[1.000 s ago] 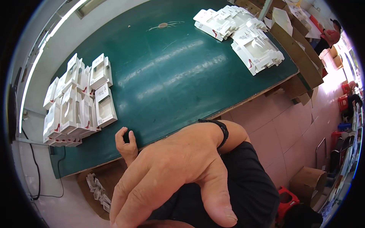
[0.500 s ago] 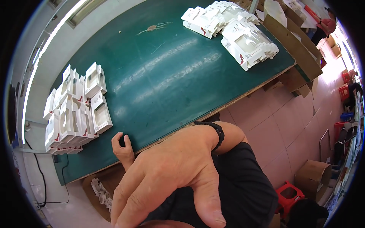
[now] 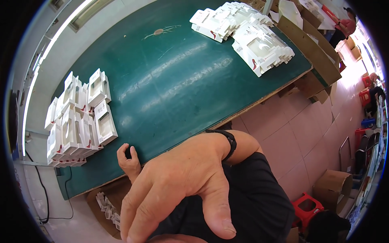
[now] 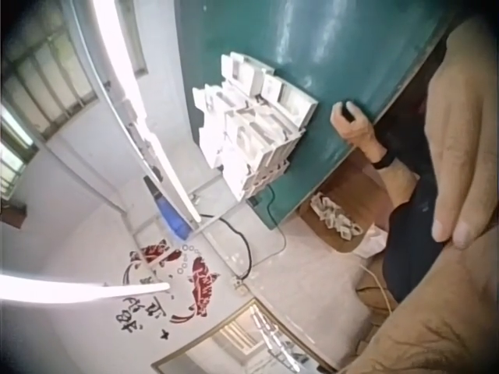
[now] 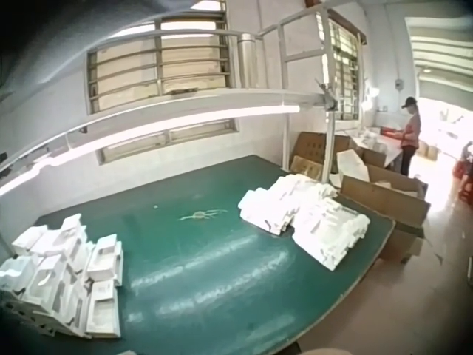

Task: The person picks up a flat box from a stack, folds the sides and flaps by hand to form its shape, and places the assembled box onto a different stack. This process is repeated for several more boxes.

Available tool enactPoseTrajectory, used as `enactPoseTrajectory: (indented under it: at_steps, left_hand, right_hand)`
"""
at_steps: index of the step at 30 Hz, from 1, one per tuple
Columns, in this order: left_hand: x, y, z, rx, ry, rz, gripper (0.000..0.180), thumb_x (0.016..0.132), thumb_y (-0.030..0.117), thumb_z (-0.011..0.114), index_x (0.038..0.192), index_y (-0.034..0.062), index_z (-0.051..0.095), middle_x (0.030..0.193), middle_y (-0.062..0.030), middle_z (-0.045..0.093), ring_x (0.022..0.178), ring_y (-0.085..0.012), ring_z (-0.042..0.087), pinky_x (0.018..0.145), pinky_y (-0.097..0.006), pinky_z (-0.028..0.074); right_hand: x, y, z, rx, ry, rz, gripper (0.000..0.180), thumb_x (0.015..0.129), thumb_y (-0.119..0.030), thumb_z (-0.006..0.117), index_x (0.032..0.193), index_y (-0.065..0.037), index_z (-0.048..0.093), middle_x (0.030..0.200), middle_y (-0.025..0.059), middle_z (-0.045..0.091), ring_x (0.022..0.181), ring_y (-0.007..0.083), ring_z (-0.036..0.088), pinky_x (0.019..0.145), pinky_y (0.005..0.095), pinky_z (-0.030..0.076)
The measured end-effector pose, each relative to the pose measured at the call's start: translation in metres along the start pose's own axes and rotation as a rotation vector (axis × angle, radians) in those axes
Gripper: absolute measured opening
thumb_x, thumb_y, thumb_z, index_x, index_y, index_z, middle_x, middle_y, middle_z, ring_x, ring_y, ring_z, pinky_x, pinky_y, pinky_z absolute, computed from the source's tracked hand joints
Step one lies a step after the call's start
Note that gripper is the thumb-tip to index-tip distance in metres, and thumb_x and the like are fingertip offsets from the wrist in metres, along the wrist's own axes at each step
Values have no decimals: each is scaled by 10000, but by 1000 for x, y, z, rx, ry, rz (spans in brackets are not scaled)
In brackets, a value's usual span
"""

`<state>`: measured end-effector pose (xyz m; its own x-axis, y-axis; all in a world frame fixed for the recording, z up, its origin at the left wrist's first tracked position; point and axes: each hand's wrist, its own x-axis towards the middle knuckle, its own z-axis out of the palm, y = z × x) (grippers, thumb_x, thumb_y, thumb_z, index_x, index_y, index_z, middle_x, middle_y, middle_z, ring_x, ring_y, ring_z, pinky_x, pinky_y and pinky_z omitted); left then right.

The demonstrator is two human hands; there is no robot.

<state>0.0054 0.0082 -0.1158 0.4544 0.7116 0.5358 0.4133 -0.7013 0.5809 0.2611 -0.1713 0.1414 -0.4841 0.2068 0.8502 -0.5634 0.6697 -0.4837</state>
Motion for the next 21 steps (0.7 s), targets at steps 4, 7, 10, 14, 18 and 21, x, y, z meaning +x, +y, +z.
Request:
enactPoseTrajectory:
  at_steps: [4, 7, 10, 14, 18, 21]
  left_hand:
    - [-1, -1, -1, 2, 2, -5, 195, 911, 62, 746, 1088, 0, 694, 1117, -174, 714, 1048, -356, 694, 947, -416, 545]
    - [-1, 0, 0, -4, -2, -4, 195, 912, 59, 744, 1090, -1, 693, 1117, -174, 714, 1047, -356, 694, 947, -416, 545]
    - [1, 3, 2, -5, -4, 4, 196, 910, 50, 741, 1092, -2, 690, 1114, -176, 713, 1047, -360, 693, 946, -419, 544]
    - [1, 3, 2, -2, -10, -1, 196, 907, 45, 739, 1090, -2, 688, 1109, -177, 713, 1048, -365, 692, 945, -422, 543]
    - [1, 2, -2, -5, 14, 23, 196, 913, 44, 735, 1095, -8, 684, 1093, -171, 707, 1017, -345, 689, 939, -411, 542]
    - [4, 4, 3, -21, 0, 29, 191, 908, 35, 733, 1088, -8, 682, 1096, -174, 707, 1027, -354, 691, 945, -414, 542]
  right_hand:
    - [0, 0, -5, 51, 26, 43, 1027, 893, -725, 709, 1401, 160, 590, 1391, 352, 614, 1203, 447, 684, 1010, 441, 565]
    - [-5, 5, 1, 28, 0, 47, 1014, 903, -723, 700, 1402, 153, 594, 1406, 350, 606, 1210, 449, 679, 1020, 448, 562]
    - [-29, 23, 19, -206, 75, -59, 1097, 851, -850, 638, 1378, 112, 605, 1325, 227, 658, 1178, 387, 672, 984, 398, 528]
    - [-77, -6, -35, -251, 373, 421, 1026, 877, -807, 645, 1299, 128, 669, 1278, 249, 713, 1081, 343, 725, 916, 407, 569]
    - [-160, -28, -124, -727, 1062, 818, 458, 1052, -347, 673, 1335, 13, 686, 1191, 126, 756, 1069, 194, 732, 883, 321, 578]
    - [-269, -65, -187, -1490, 1286, 1132, 529, 934, -375, 776, 1289, 12, 717, 1135, 138, 772, 1041, 263, 733, 921, 347, 573]
